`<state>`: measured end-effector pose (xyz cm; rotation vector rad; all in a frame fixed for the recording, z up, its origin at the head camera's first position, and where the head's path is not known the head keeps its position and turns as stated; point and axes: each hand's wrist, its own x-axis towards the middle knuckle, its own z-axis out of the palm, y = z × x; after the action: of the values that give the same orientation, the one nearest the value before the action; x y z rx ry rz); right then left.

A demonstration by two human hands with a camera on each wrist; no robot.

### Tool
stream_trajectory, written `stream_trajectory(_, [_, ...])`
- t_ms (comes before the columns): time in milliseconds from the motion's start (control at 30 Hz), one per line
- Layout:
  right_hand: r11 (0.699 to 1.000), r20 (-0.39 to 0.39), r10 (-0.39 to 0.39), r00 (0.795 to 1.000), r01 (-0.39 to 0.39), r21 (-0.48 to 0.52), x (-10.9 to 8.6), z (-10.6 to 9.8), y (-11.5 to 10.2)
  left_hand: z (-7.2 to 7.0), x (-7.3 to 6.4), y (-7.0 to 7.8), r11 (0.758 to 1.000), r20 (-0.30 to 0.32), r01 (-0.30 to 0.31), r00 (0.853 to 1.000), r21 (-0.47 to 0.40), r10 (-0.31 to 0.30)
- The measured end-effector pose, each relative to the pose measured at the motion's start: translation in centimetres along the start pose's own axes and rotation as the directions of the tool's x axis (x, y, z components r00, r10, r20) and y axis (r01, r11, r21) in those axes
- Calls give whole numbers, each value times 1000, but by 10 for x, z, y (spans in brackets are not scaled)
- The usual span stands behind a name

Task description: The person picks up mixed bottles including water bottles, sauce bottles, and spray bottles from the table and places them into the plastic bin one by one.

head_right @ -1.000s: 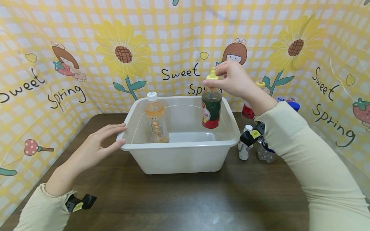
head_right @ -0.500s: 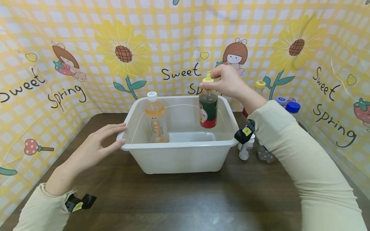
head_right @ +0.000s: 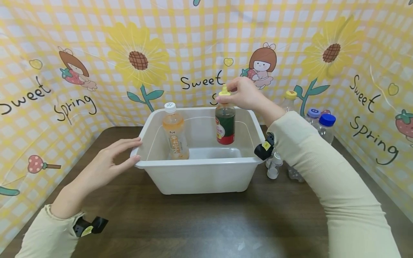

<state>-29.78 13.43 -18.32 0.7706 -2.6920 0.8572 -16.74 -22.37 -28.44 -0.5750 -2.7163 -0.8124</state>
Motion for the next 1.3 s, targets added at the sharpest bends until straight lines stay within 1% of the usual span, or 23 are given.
stream_trajectory(267, [999,9,-28,1000,28,-15,7,6,0,0,0,0,1000,0,1,1000,-1,-1])
stream_trajectory(733, [998,90,63,994,-65,20,17,18,5,0,0,0,1000,10,7,1000,-4,-7])
stream_trajectory(867, [998,101,55,993,-57,21,19,22,5,0,0,0,1000,7,2,1000,-3,-2])
stream_trajectory(1133, [1000,102,29,994,-28,-10,20,27,2,0,-1,0,1000,8,5,1000,0,-5])
stream_trajectory(1300, [999,136,26,990,-29,19,23,30,1,0,0,1,1000,8,5,1000,1,-5])
